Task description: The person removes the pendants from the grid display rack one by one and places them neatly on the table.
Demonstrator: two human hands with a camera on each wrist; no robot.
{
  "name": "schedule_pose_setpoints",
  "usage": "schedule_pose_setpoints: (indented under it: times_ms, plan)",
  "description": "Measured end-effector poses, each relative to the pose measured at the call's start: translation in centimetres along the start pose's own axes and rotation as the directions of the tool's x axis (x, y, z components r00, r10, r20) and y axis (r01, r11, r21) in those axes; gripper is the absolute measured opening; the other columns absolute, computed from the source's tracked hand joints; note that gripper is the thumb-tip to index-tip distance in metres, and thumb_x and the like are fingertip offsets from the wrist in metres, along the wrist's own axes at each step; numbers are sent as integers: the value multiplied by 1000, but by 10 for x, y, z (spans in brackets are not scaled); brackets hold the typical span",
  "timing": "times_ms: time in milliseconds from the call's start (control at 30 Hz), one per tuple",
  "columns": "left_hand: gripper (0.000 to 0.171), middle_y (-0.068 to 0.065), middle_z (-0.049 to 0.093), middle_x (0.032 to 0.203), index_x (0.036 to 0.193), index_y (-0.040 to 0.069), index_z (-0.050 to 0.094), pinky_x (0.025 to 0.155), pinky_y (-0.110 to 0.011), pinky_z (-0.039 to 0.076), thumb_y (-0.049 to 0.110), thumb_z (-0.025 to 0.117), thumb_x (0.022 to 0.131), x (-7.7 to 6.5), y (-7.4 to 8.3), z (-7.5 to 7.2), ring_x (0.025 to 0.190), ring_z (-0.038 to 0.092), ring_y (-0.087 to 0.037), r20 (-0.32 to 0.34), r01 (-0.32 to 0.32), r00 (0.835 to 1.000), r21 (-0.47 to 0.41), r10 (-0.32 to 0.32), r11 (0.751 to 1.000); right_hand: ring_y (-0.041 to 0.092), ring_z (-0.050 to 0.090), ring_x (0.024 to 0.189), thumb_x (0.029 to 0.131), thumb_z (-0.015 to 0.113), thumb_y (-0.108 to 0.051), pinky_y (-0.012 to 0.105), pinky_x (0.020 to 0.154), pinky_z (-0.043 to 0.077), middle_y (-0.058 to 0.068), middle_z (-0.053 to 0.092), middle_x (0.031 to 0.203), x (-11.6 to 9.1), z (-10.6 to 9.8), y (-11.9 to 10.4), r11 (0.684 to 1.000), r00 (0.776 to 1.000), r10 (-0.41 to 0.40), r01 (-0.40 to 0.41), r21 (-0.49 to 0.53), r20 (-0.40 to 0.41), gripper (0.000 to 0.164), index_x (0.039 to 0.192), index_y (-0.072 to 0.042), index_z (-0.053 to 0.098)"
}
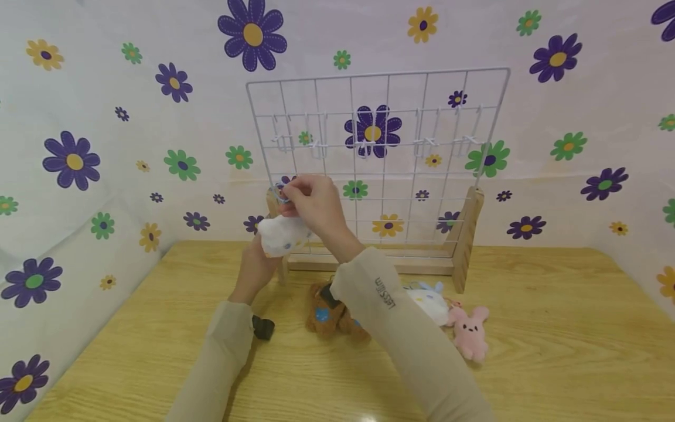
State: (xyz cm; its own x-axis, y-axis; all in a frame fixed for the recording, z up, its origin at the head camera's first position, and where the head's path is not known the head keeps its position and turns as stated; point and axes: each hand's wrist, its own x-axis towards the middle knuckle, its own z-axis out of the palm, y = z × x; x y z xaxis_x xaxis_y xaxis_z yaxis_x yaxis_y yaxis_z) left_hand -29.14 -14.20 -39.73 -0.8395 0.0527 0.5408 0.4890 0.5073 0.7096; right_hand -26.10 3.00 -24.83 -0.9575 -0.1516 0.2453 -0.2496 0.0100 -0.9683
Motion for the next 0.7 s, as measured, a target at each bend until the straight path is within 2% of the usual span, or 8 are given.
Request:
schedule_pose_setpoints:
  times_ms: [200, 367, 467, 600, 700]
  plan:
    - [80, -25, 57, 139, 157, 6, 36, 105, -60, 46, -6, 72, 87, 1, 3, -1, 125, 57, -45, 19, 54, 998, -45, -53, 998, 16, 72, 74, 102, 58, -4, 29, 74, 63, 21, 69, 105, 1, -3, 5, 997, 999, 32, -31, -66, 10, 20, 109, 11, 69]
    - [81, -25, 54, 143, 158, 8, 36, 105, -60, 46, -3, 75, 88, 2, 3, 0, 124, 58, -45, 15, 46, 999, -53, -45, 998, 22, 69, 75, 102, 60, -8, 30, 68, 62, 17, 72, 99, 0, -6, 9, 977, 1000, -2, 1, -211, -6, 19, 102, 6, 73]
    - [80, -26, 55, 142, 157, 7, 37, 104, -58, 48, -3, 76, 87, 3, 2, 1, 121, 59, -46, 4, 21, 1000, -51, -21, 998, 25, 67, 84, 102, 61, -12, 32, 73, 59, 13, 74, 97, 0, -7, 10, 957, 1000, -6, -3, -291, -28, 19, 100, 2, 75]
    - [75, -27, 56, 140, 156, 6, 38, 103, -55, 50, -2, 74, 90, 3, 0, 1, 121, 60, -45, -13, -30, 999, -60, 29, 998, 28, 69, 93, 102, 61, -12, 35, 85, 59, 15, 74, 99, -1, -8, 11, 958, 999, 15, -25, -285, -35, 20, 102, 3, 74]
    - [74, -27, 57, 139, 156, 5, 39, 102, -54, 51, -2, 73, 91, 3, -1, 2, 121, 60, -45, -17, -41, 999, -59, 40, 997, 29, 71, 93, 103, 60, -10, 35, 85, 61, 18, 73, 102, -2, -10, 12, 970, 999, 34, -39, -240, -26, 20, 104, 6, 72]
